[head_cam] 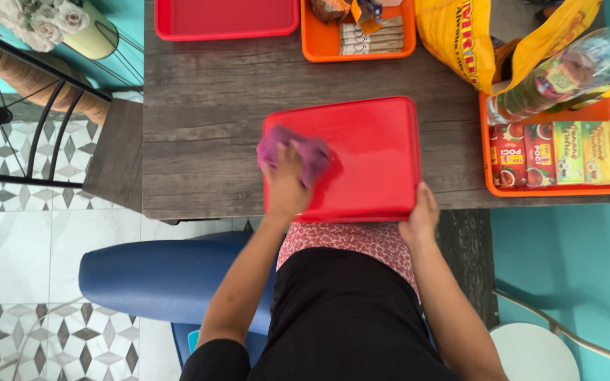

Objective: The person cleans a red tray by wiping its interior and exterior surfaces with a cloth, then puts items into a yellow bag.

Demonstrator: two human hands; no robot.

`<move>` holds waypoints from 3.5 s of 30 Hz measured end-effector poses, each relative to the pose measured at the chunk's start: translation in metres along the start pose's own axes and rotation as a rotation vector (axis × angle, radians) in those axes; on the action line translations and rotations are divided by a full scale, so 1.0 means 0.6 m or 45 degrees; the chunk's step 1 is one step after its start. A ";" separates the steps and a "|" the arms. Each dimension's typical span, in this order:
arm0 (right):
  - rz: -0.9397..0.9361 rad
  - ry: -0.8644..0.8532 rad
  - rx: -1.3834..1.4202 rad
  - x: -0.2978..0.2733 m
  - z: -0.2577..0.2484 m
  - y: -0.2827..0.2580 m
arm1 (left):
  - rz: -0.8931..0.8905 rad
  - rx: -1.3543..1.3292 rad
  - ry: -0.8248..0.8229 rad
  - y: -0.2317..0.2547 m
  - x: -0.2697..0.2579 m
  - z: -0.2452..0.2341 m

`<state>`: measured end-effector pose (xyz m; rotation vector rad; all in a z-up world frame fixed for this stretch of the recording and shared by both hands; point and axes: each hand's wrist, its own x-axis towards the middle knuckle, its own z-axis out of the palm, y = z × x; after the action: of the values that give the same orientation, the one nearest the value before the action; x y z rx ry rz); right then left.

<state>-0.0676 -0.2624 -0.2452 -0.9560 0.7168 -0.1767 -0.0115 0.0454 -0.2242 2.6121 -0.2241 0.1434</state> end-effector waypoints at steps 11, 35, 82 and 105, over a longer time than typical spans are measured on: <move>-0.184 -0.166 -1.555 0.001 -0.005 0.021 | 0.016 0.217 -0.210 0.024 -0.085 -0.089; -0.546 -0.998 -2.135 0.068 0.047 -0.001 | -0.638 0.097 0.158 -0.022 0.066 -0.033; -0.446 -0.835 -2.126 0.050 0.083 -0.018 | -0.517 -0.112 0.146 -0.157 -0.072 -0.065; -0.937 -0.719 -0.730 -0.038 0.211 -0.163 | -0.621 -1.362 0.902 -0.080 0.021 -0.117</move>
<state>0.0113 -0.2228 -0.1098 -1.7064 -0.1541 -0.3335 0.0055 0.1200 -0.1848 1.3737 0.4658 0.5703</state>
